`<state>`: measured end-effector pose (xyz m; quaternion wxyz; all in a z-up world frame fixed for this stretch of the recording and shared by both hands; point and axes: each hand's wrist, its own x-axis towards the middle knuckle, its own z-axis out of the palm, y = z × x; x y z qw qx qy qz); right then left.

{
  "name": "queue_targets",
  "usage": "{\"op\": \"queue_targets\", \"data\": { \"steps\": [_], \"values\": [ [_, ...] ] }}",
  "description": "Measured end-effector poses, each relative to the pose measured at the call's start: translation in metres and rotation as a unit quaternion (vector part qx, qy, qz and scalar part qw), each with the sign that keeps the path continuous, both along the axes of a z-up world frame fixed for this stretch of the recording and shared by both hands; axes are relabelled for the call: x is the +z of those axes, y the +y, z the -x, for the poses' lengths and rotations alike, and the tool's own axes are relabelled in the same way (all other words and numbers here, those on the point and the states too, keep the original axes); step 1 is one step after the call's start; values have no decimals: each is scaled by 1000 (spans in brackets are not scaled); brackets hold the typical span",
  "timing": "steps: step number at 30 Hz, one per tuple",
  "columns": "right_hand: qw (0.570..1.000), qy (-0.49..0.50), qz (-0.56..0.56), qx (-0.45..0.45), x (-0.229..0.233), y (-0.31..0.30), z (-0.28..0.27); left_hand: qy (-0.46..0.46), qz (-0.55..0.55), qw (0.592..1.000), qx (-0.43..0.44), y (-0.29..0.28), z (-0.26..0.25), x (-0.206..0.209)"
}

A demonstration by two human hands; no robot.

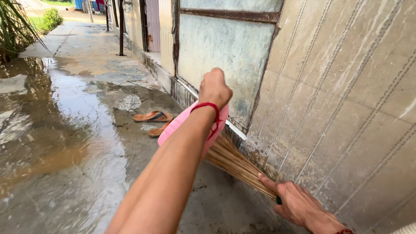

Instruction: The person cleans a bundle of sticks used as a broom by pouring water from a pink container and dipping them into a green basin on an outdoor concrete floor.

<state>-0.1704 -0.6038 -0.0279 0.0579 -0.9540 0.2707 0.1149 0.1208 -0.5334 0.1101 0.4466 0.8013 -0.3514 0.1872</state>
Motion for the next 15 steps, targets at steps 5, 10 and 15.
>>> {"op": "queue_targets", "data": {
  "steps": [5,10,15],
  "values": [
    [983,54,54,166,12,-27,-13,-218,-99,970,-36,-94,-5,11],
    [988,110,-1,106,65,-48,-29,-297,-211,927,-86,-138,-7,2],
    [997,42,63,24,113,-78,-58,-371,-235,892,-111,-157,-11,-8]
  ]
}}
